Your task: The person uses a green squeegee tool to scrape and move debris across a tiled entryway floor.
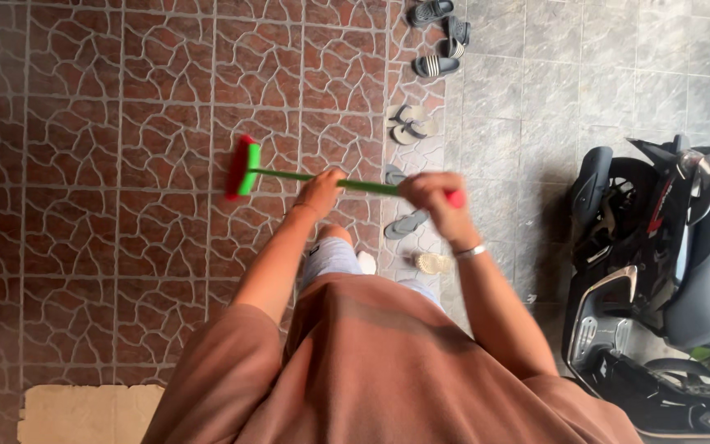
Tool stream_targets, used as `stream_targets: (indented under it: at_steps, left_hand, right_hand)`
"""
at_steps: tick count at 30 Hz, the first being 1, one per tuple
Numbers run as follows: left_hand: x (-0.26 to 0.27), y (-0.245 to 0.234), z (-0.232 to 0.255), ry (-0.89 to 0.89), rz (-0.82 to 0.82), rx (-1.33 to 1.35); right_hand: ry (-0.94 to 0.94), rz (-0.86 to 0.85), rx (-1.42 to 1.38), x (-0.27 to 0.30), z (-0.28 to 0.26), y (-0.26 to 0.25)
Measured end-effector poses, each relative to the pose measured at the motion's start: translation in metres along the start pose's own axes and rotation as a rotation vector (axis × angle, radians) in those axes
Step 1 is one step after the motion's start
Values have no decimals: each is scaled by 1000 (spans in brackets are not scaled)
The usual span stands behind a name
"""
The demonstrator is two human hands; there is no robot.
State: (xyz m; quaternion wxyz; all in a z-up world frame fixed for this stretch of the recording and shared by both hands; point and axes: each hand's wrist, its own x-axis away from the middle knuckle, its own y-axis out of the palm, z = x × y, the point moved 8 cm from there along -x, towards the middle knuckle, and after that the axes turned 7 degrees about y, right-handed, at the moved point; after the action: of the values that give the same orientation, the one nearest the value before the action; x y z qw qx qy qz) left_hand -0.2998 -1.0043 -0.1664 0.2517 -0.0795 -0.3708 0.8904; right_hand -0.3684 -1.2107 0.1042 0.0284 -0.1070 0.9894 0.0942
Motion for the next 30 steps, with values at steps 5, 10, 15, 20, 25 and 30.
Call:
stream_targets:
  at_steps: [5,10,15,20,25,30]
  left_hand:
    - [-108,25,88,249,-25,-38]
    - [-190,8,161,348,28,344]
    - [-234,-39,177,305,-285,360]
    - [-282,-108,184,445,-105,101]
    - [-311,-182,145,383,-34,72]
    - [-340,-235,47,214,92,-49]
  right_hand:
    - [-32,73,9,-51,-93,-62]
    - [33,65,528,-105,-141,-47]
    - [-91,-71,728,-179,-131,3]
    - [-162,185,670,-230,-177,-29]
    - [-360,188,47,-274,-195,-59]
    - [-320,150,-138,-329,-128,-94]
